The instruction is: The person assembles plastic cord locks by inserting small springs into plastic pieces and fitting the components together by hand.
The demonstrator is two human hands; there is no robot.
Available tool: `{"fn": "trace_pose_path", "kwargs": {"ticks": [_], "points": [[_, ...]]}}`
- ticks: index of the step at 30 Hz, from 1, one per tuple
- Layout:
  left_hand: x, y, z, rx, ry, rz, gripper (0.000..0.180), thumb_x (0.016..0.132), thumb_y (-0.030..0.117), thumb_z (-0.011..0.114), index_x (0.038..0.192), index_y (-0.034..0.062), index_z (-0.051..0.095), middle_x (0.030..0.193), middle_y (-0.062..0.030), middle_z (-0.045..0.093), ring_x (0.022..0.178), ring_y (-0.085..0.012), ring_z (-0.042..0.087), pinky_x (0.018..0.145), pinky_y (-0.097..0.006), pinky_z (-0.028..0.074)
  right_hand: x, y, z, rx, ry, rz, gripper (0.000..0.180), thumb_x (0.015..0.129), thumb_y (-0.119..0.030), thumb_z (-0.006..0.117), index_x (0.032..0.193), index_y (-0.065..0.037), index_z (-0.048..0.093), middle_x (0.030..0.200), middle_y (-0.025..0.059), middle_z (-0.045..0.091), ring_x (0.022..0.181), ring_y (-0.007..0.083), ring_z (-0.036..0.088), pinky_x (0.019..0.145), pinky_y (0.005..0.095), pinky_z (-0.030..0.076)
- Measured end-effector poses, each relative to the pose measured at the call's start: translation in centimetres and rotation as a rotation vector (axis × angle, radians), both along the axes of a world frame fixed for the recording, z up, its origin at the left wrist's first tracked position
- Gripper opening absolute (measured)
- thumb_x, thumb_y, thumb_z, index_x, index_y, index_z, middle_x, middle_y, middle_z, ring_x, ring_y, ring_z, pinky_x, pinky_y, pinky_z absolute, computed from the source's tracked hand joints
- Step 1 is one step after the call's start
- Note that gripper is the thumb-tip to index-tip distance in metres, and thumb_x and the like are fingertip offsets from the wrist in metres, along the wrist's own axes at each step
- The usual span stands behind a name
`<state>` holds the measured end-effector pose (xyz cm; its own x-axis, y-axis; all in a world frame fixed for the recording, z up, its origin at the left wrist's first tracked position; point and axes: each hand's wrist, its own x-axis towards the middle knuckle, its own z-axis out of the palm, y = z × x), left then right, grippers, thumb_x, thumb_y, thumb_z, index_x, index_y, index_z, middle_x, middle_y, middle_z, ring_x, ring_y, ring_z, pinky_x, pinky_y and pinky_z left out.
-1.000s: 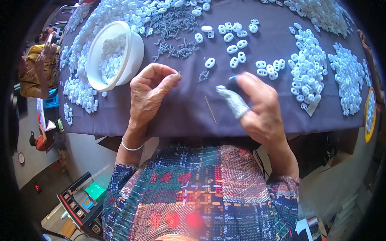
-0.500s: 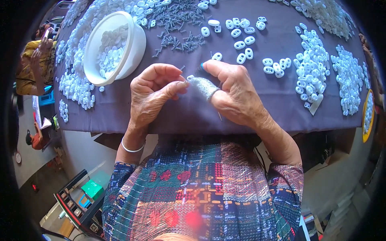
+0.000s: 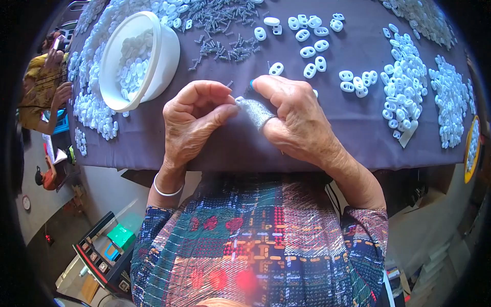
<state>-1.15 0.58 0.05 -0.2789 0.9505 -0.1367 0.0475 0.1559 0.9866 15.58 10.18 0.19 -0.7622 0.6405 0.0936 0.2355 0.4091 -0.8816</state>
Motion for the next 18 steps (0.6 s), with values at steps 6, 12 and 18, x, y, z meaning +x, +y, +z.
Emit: {"fn": "trace_pose_path", "kwargs": {"ticks": [6,12,18], "points": [[-0.1,0.0,0.4,-0.013,0.103,-0.03,0.023,0.077,-0.006,0.07,0.098,-0.0013,0.061,0.087,-0.0051,0.066,0.08,-0.0094,0.063,0.074,-0.021,0.053,-0.1,0.3,-0.5,0.024,0.034,0.061,0.017,0.074,0.001,0.063,0.089,0.006,0.055,0.073,0.014,0.055,0.062,0.0255,0.052,0.058,0.0319,0.042],[-0.7,-0.3,0.3,-0.009,0.164,-0.079,0.025,0.077,-0.005,0.071,0.099,-0.0015,0.061,0.086,-0.0044,0.066,0.08,-0.0087,0.063,0.073,-0.021,0.052,-0.7,0.2,-0.5,0.045,0.069,0.113,0.019,0.072,0.002,0.063,0.088,0.006,0.055,0.073,0.0145,0.055,0.063,0.0288,0.054,0.058,0.0332,0.042],[-1.1,0.2,0.6,-0.102,-0.042,-0.106,0.035,0.076,-0.004,0.071,0.109,-0.0012,0.059,0.087,-0.0048,0.066,0.08,-0.0082,0.062,0.071,-0.019,0.05,-0.2,0.3,-0.8,-0.094,-0.011,0.078,0.014,0.077,0.001,0.061,0.09,0.006,0.056,0.073,0.0108,0.056,0.064,0.017,0.053,0.058,0.0287,0.042]]}}
